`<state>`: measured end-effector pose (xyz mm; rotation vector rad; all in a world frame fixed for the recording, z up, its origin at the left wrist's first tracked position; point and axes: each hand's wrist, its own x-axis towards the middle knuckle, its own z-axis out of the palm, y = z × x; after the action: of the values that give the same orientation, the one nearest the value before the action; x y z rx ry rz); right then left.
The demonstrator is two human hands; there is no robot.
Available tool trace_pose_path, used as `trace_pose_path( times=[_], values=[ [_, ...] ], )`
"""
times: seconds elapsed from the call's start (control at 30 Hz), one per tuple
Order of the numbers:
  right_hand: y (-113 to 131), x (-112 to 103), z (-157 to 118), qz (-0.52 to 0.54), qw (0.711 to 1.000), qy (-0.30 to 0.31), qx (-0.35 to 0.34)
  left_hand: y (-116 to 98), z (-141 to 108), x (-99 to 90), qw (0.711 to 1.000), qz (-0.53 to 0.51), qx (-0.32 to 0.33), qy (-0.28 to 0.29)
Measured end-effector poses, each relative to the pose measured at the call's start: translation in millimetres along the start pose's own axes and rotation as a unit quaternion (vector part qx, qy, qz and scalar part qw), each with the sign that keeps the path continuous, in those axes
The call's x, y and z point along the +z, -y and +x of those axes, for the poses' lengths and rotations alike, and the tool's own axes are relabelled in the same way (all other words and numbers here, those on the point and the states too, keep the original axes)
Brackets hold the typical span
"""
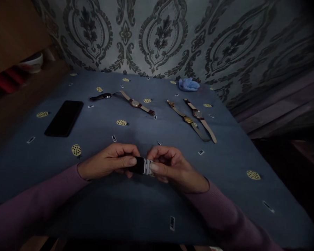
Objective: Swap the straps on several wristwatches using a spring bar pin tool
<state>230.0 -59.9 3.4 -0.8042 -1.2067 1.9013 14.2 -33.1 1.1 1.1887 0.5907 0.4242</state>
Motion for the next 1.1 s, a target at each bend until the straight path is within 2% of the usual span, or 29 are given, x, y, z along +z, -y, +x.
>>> trace_pose_path(
  times=[0.17, 0.33, 0.53, 0.73, 0.97, 1.1],
  values=[
    [4, -1, 0, -0.009, 1.0, 0.015, 0.026, -1, 2, 0.4, 1.0, 0.018, 0.003, -0.002],
    [6, -1, 0, -0.079, 0.996, -0.038, 0.019, -3, 2, -0.7, 0.997, 0.061, 0.017, -0.033],
    [5, -3, -1, -0.097, 0.995, -0.024, 0.027, -4, 3, 0.1, 0.996, 0.087, -0.001, -0.031],
    [5, -1, -1, -0.137, 0.989, -0.052, 0.033, -6, 3, 3.3, 0.99, 0.133, -0.006, -0.043],
    [0, -4, 1, -0.123, 0.991, -0.034, 0.049, -8, 3, 1.9, 0.985, 0.171, -0.023, -0.03],
    [8, -8, 0, -0.136, 0.99, -0.009, 0.047, -18, -1, -0.6, 0.981, 0.187, -0.048, -0.014]
  ],
)
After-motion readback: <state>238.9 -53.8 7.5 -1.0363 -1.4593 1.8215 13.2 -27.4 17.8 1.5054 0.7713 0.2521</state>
